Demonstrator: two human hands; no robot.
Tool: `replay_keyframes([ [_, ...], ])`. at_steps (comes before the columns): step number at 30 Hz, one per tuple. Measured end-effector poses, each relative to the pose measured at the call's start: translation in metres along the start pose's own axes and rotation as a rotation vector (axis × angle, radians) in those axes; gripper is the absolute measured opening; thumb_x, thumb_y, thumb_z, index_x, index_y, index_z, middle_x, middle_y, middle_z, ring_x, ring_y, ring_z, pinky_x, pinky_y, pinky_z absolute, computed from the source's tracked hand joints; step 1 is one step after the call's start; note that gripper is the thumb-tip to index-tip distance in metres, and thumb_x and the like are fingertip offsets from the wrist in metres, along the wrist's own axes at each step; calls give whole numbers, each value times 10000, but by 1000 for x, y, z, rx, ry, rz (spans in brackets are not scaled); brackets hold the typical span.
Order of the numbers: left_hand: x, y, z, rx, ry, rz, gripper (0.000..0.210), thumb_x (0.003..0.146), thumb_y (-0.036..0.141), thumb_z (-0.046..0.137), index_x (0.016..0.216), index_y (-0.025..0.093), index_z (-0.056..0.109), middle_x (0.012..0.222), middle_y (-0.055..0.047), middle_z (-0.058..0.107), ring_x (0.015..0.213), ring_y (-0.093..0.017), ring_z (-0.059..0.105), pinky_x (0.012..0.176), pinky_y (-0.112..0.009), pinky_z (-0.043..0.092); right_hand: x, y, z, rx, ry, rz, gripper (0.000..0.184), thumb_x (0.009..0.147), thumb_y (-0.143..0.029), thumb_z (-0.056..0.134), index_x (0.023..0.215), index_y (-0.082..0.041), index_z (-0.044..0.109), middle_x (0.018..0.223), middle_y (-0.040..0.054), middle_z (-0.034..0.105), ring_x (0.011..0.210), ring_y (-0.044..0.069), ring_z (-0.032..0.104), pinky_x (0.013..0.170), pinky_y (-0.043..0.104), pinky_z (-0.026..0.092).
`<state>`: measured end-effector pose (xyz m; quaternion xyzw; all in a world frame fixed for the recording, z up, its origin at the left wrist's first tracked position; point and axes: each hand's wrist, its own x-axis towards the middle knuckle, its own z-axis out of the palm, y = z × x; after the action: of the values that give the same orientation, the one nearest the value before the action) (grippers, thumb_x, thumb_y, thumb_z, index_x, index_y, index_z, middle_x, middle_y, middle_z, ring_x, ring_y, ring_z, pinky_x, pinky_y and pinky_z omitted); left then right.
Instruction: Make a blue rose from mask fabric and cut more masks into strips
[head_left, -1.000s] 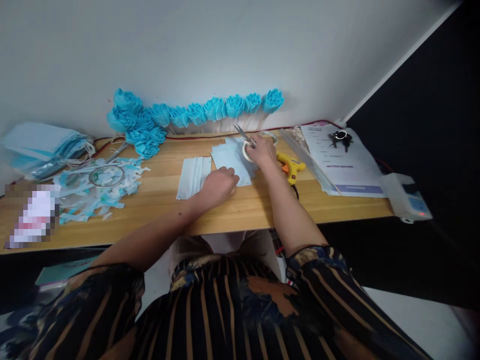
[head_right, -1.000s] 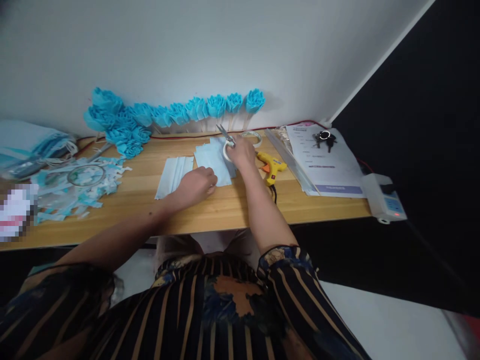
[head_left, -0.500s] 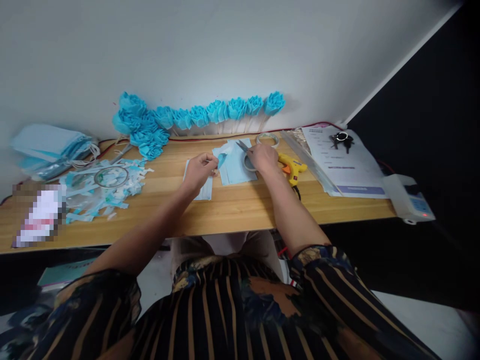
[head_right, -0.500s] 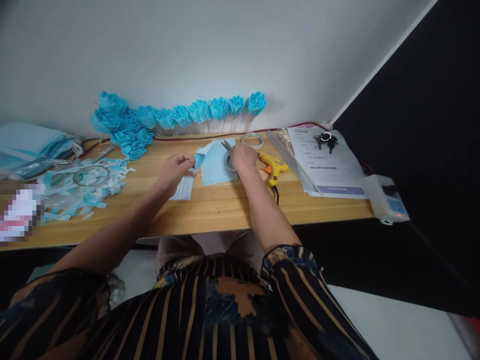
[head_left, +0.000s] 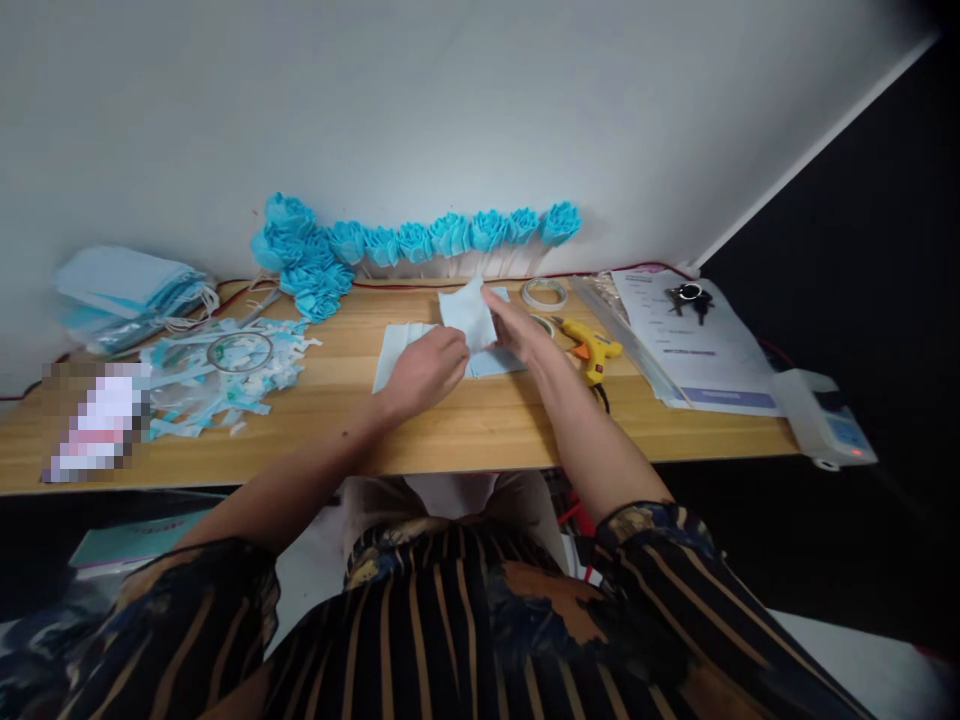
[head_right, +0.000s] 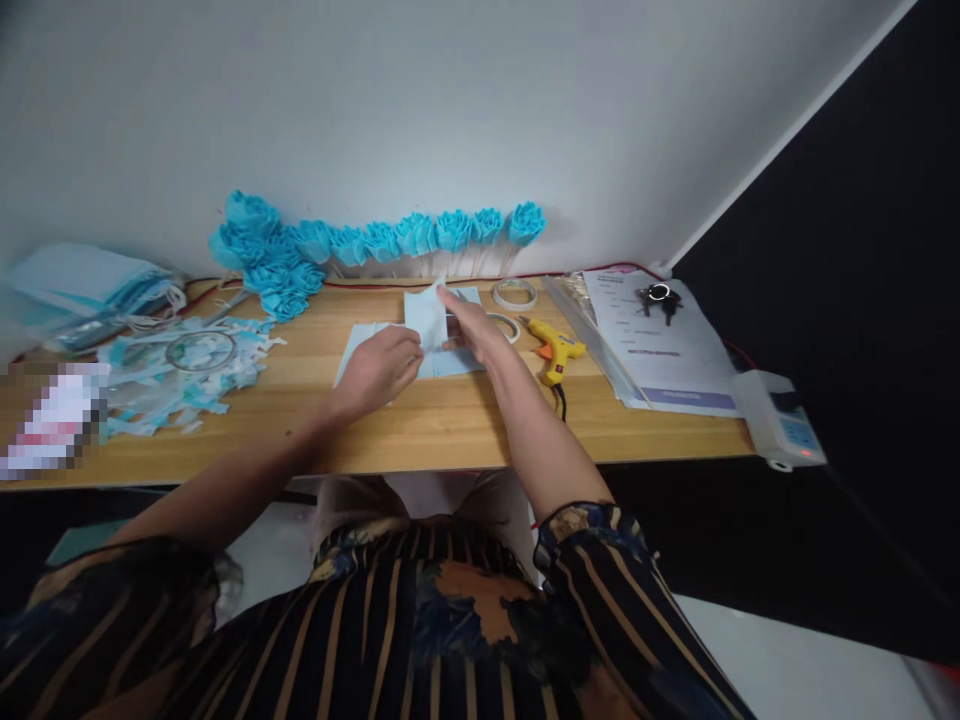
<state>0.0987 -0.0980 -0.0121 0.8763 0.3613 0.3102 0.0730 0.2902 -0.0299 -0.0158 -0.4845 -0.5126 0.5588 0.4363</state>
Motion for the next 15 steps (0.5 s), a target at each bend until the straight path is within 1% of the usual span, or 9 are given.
replay_keyframes([
  [1, -2, 0, 0, 30, -44, 36, 219, 954, 235, 471, 863, 183, 663, 1072, -116, 696, 1036, -230, 628, 934, -390, 518, 0, 1, 0, 28, -1, -8, 495, 674, -673, 779, 768, -206, 644, 614, 2, 639, 557, 152, 591, 536, 280, 504],
  [2, -4, -2, 0, 31, -51, 47, 229, 964, 247, 471, 878, 183, 673, 1104, -118, 696, 1061, -234, 627, 950, -397, 517, 0, 1, 0, 47, -1, -19, 452, 643, -603, 821, 761, -206, 642, 619, -15, 639, 558, 140, 581, 549, 273, 497],
  [4, -2, -9, -3, -36, 38, -21, 210, 965, 299, 511, 966, 191, 691, 1184, -116, 680, 1128, -242, 616, 975, -403, 518, 0, 0, -1, 98, 13, -69, 382, 607, -492, 845, 772, -203, 657, 654, -30, 664, 596, 135, 597, 596, 272, 505],
  [6, 4, -18, -7, -181, 204, -202, 287, 950, 382, 566, 1156, 208, 664, 1300, -121, 633, 1191, -250, 598, 968, -397, 530, -2, -2, 0, 161, 20, -125, 333, 617, -444, 816, 804, -207, 677, 720, -21, 707, 672, 150, 641, 657, 283, 528],
  [8, 13, -25, -11, -402, 309, -411, 477, 932, 474, 596, 1340, 229, 566, 1374, -133, 591, 1203, -255, 607, 928, -384, 548, -5, -6, 2, 194, -4, -164, 309, 639, -430, 781, 840, -212, 693, 796, -6, 743, 758, 169, 677, 720, 298, 548],
  [9, 18, -28, -12, -541, 307, -493, 553, 921, 519, 602, 1390, 236, 524, 1378, -138, 592, 1194, -258, 621, 911, -382, 553, -6, -7, 3, 200, -24, -176, 313, 645, -430, 770, 860, -214, 699, 831, 2, 755, 796, 178, 689, 747, 306, 555],
  [11, 26, -29, -11, -843, 226, -585, 646, 871, 599, 638, 1387, 226, 530, 1309, -142, 648, 1149, -272, 657, 889, -391, 559, -9, -9, 6, 210, -74, -176, 338, 651, -438, 763, 901, -217, 709, 881, 13, 771, 840, 194, 702, 771, 321, 564],
  [13, 32, -27, -7, -1102, 129, -614, 682, 764, 634, 735, 1263, 182, 628, 1174, -146, 719, 1064, -289, 694, 859, -398, 567, -12, -10, 8, 220, -114, -166, 356, 648, -438, 771, 919, -216, 712, 900, 18, 776, 851, 199, 708, 761, 320, 566],
  [15, 34, -26, -2, -1237, 111, -659, 653, 626, 588, 849, 1081, 143, 704, 1028, -138, 759, 937, -282, 718, 811, -385, 570, -14, -12, 9, 221, -130, -154, 364, 631, -439, 787, 907, -214, 710, 901, 17, 776, 851, 200, 708, 742, 312, 565],
])
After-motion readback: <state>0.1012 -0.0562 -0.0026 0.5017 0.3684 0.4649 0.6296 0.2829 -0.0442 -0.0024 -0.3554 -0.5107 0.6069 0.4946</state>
